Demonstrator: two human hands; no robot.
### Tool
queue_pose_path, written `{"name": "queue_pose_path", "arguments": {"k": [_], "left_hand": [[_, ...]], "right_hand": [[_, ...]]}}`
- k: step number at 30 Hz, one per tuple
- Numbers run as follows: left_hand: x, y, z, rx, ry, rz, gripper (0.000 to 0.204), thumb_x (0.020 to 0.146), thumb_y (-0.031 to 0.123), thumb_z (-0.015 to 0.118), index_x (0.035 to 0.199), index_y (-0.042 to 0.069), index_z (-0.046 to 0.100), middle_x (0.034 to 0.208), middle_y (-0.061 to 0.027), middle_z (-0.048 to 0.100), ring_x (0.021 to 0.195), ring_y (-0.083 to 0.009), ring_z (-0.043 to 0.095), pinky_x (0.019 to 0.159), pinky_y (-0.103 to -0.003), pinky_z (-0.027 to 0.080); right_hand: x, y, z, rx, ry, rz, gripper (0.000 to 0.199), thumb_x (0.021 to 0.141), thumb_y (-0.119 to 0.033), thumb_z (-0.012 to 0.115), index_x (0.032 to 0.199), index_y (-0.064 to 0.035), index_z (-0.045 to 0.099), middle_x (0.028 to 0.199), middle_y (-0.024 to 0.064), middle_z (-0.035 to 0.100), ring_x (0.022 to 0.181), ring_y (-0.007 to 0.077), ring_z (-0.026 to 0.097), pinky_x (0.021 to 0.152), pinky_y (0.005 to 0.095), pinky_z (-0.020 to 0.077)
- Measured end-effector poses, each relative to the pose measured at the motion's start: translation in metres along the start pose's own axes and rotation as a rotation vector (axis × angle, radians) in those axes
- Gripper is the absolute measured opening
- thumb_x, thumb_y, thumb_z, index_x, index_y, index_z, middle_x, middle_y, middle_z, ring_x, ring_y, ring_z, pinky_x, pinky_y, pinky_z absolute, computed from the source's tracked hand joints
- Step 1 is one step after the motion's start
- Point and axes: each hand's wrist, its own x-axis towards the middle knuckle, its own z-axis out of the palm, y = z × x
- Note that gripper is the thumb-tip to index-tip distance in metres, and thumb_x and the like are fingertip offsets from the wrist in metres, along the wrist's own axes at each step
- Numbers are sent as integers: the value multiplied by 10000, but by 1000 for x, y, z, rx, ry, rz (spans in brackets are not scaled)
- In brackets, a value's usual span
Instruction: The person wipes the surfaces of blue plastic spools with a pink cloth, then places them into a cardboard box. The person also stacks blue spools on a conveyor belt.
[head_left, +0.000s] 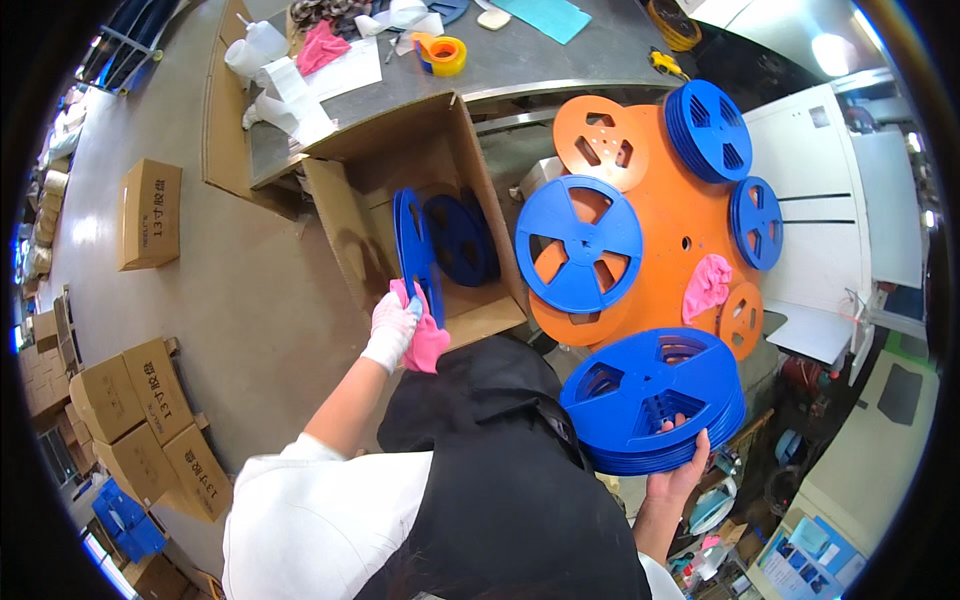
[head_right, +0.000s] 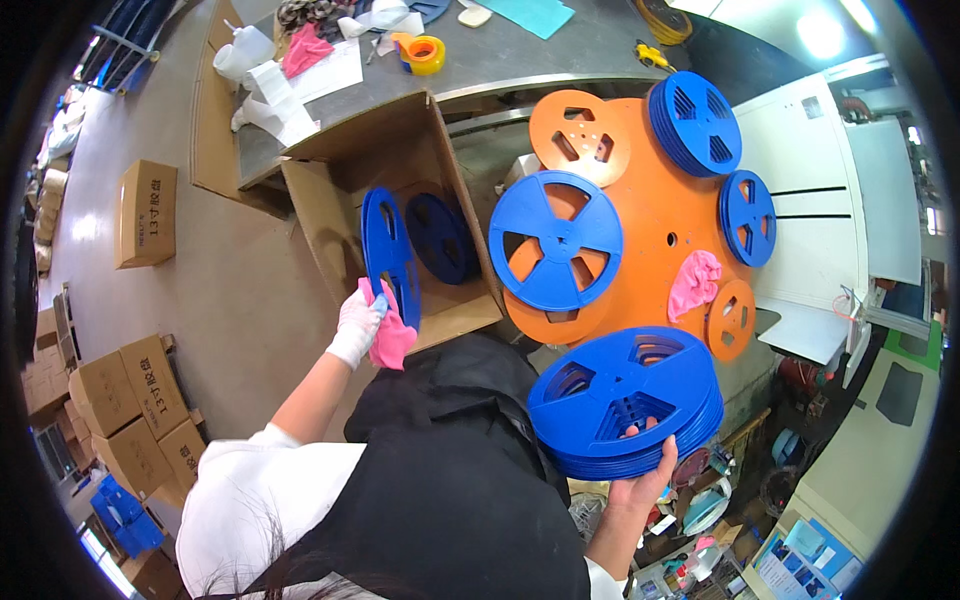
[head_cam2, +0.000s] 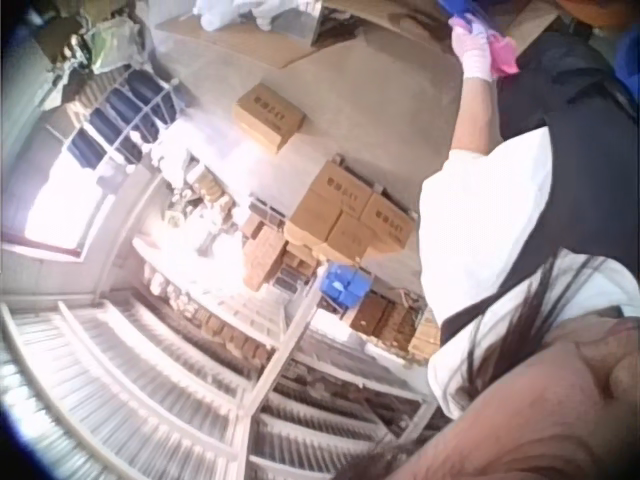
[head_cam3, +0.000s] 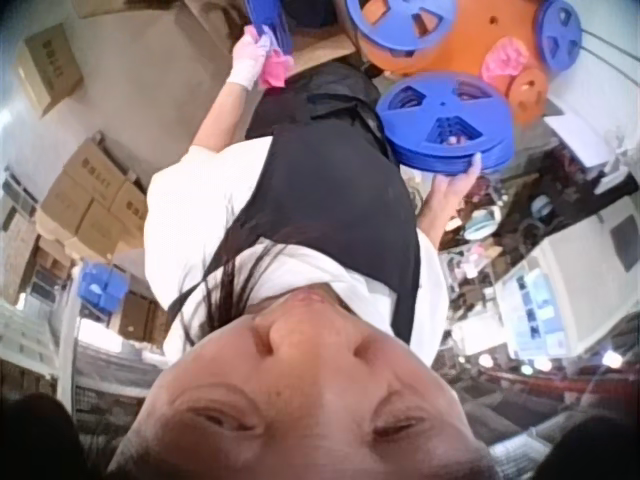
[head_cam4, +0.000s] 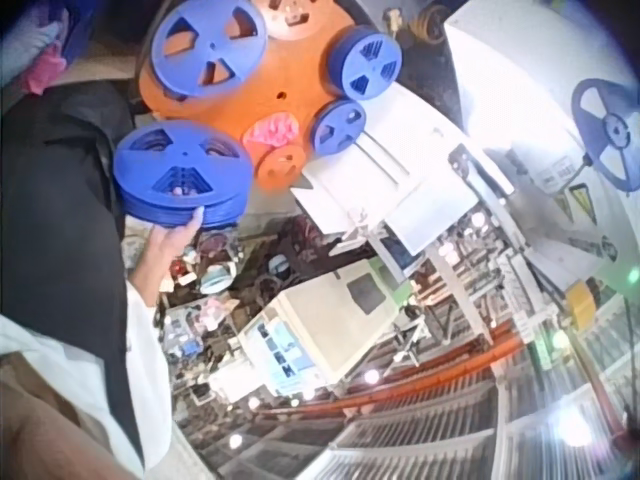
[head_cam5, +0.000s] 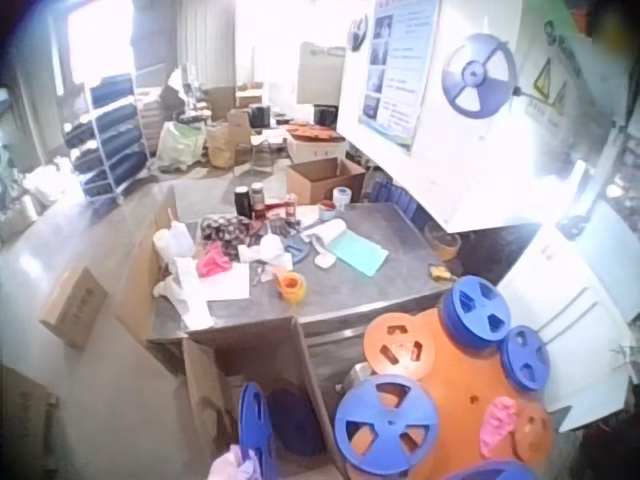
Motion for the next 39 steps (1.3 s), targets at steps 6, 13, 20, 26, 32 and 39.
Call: {"name": "queue_pose_path", "arguments": {"k": [6,13,20,26,32,39], "left_hand": [[64,-80,68,-564,-138,-447,184,931,247,641,932,70,590,793,-60,635,689,-197,632,648,-378,524],[71,-72,72,-48,-117,229,492,912,184,680,1335,-10,520,1205,-113,648,1083,-221,621,951,-320,485],[-13,84,43,-783,-561,290,501,910,118,680,1363,10,495,1162,-95,629,1037,-156,614,847,-245,515],[-56,167,29,105,-377,1367,559,607,65,722,1154,35,612,908,-134,635,759,-339,602,663,-417,504],[-57,163,23,268,-273,1620,291,635,213,684,907,127,626,1240,-111,606,874,-288,613,705,-422,488],[-61,160,11,440,-495,1657,315,728,214,634,1034,139,618,1187,-80,558,935,-267,587,768,-394,478]], "right_hand": [[0,-7,-14,118,-102,-63,407,921,-385,537,1172,-68,588,1403,165,528,783,216,643,676,364,526],[4,-25,-36,416,-478,-162,361,967,-371,511,1058,-23,535,1522,258,353,635,113,538,603,271,449],[11,-30,-24,624,-669,-109,384,978,-355,524,1053,22,539,1504,337,320,598,92,538,584,252,429],[13,-28,-8,645,-589,-20,407,944,-385,558,1049,8,552,1475,299,390,602,94,533,566,246,433],[13,-26,7,605,-547,14,408,947,-387,544,1065,4,558,1530,275,295,649,95,561,587,248,456],[5,-27,21,476,-503,-9,403,955,-393,513,1056,-4,551,1482,268,387,591,116,528,562,265,442]]}}
